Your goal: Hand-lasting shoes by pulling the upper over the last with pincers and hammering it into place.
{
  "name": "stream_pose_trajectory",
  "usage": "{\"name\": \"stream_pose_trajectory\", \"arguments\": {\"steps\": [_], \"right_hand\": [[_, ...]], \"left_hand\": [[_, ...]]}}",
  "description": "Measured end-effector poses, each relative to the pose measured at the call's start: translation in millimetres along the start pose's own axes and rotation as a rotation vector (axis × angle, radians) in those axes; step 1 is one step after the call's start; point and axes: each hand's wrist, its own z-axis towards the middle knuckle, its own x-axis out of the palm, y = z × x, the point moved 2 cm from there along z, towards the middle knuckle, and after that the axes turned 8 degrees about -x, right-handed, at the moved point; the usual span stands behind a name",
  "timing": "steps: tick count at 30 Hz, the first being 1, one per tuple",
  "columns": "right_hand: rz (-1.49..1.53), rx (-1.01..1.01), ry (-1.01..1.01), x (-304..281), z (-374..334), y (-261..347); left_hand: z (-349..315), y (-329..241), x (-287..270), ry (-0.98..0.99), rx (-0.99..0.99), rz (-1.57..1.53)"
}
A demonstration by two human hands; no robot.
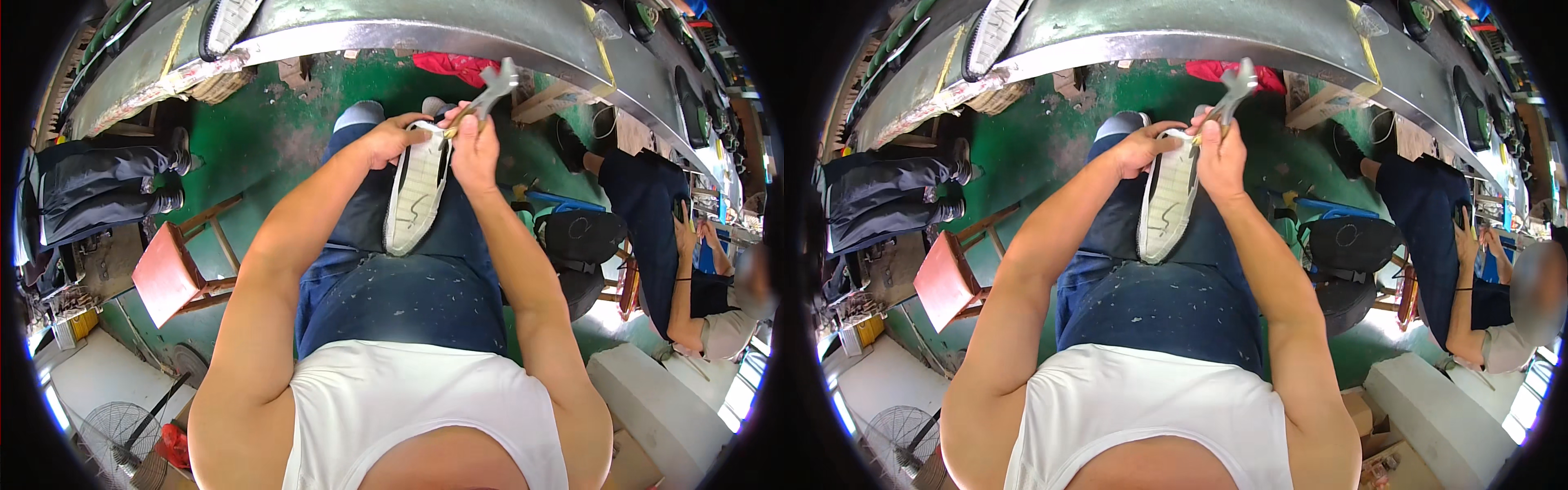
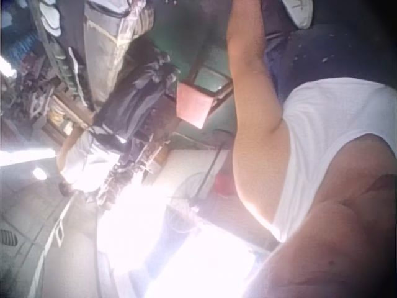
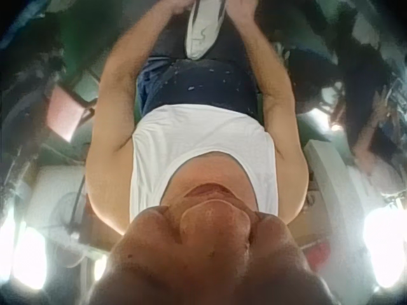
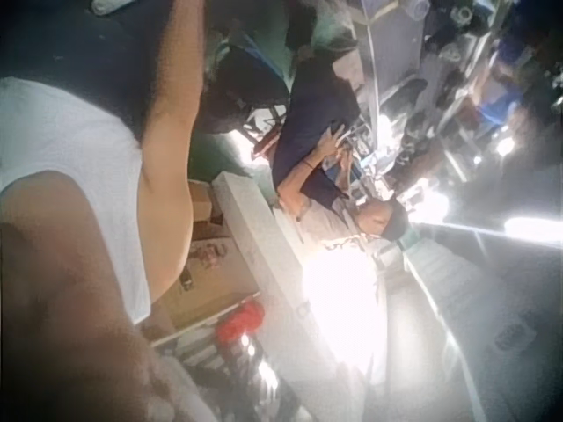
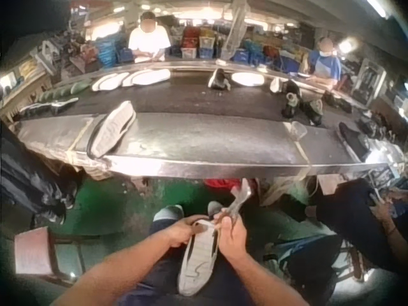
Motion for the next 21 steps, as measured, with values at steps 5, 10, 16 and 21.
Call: {"name": "stream_pose_trajectory", "arguments": {"steps": [5, 10, 16, 21], "right_hand": [[-0.09, 0.397, 0.228, -34, -94, 22], [0.111, 0.573, -0.006, -47, -94, 44], [0.492, 0.58, 0.2, -63, -94, 147], [-0.354, 0.593, 0.442, -65, -77, 117]], "left_hand": [[2, 21, -13, 0.001, -0.024, -0.088], [0, 16, 11, -0.003, -0.027, -0.021], [8, 41, -6, -0.108, -0.041, -0.113], [-50, 40, 22, -0.407, 0.103, 0.543]]}}
